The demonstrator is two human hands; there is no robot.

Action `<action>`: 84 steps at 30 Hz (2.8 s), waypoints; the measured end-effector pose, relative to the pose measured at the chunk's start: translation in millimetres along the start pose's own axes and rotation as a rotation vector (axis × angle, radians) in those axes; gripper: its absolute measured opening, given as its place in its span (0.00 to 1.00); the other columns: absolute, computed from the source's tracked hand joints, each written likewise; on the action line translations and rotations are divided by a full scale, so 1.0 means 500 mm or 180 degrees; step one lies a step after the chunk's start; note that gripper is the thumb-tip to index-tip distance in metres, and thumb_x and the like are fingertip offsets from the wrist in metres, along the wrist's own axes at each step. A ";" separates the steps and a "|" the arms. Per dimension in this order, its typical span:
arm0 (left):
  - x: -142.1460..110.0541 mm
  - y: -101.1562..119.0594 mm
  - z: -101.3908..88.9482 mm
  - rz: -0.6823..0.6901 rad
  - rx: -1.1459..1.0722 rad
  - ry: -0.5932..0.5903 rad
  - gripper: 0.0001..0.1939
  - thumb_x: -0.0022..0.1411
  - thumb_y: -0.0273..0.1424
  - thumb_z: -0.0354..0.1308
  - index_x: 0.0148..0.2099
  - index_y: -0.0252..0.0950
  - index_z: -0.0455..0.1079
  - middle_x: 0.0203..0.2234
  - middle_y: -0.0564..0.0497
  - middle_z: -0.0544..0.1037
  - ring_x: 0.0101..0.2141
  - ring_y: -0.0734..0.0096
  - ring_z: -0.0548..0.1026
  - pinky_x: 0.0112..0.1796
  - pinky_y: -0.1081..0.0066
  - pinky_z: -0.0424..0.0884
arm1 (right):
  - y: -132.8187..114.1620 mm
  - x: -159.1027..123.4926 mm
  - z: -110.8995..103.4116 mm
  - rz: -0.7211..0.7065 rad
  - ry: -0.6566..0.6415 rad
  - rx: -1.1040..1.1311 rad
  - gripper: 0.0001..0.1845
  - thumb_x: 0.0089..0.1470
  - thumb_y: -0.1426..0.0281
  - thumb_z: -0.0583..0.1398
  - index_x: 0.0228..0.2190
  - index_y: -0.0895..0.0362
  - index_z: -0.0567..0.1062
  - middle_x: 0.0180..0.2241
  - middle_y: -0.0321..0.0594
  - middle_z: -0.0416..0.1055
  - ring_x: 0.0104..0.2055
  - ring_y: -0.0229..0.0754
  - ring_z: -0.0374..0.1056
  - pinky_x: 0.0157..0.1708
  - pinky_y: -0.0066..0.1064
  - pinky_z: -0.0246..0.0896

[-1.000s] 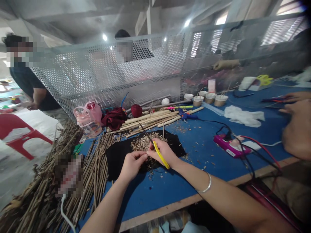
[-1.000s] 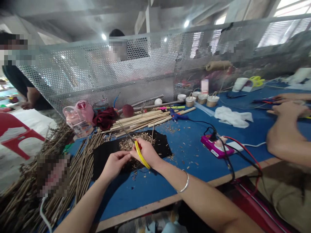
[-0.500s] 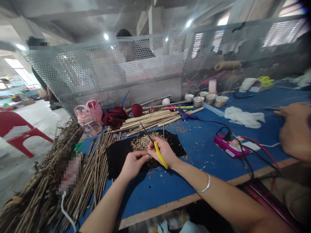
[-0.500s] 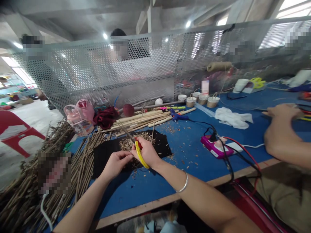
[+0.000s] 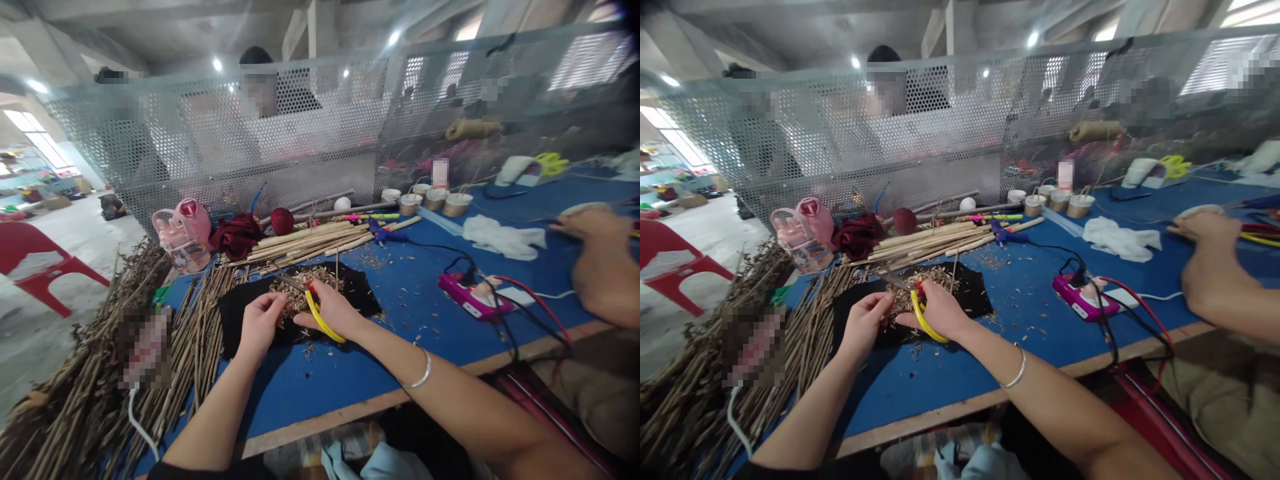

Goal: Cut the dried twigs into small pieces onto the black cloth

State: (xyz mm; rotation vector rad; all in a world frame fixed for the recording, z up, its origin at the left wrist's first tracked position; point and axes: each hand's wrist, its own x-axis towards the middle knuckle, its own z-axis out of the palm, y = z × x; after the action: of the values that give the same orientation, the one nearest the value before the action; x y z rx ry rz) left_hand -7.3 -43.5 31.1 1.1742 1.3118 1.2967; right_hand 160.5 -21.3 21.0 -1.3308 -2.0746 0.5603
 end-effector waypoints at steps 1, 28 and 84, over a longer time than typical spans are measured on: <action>0.000 -0.001 0.000 0.0006 -0.0016 -0.0010 0.19 0.45 0.44 0.62 0.30 0.30 0.72 0.19 0.53 0.70 0.17 0.82 0.60 0.18 0.79 0.57 | -0.002 0.000 0.000 -0.0061 0.0011 -0.0055 0.31 0.35 0.55 0.65 0.39 0.57 0.65 0.34 0.40 0.66 0.36 0.42 0.62 0.35 0.31 0.55; 0.002 -0.011 0.000 0.0080 0.0053 -0.0017 0.18 0.46 0.43 0.61 0.30 0.31 0.71 0.17 0.55 0.69 0.16 0.83 0.60 0.19 0.79 0.56 | -0.006 0.002 -0.005 0.0295 -0.0169 -0.0456 0.25 0.37 0.48 0.62 0.28 0.55 0.67 0.25 0.35 0.67 0.26 0.38 0.63 0.24 0.26 0.47; -0.014 -0.022 0.019 0.0893 0.1294 -0.0832 0.12 0.55 0.35 0.54 0.32 0.35 0.76 0.26 0.49 0.78 0.26 0.69 0.71 0.29 0.72 0.65 | -0.001 0.001 0.007 -0.0007 0.0137 0.1232 0.08 0.42 0.70 0.58 0.27 0.56 0.63 0.24 0.33 0.65 0.25 0.35 0.61 0.26 0.25 0.57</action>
State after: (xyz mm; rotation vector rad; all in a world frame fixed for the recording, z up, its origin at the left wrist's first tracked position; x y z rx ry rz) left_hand 3.0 -49.4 19.6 1.8005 1.2807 1.0439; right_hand 157.4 -21.1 18.8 -1.1027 -1.8157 0.8730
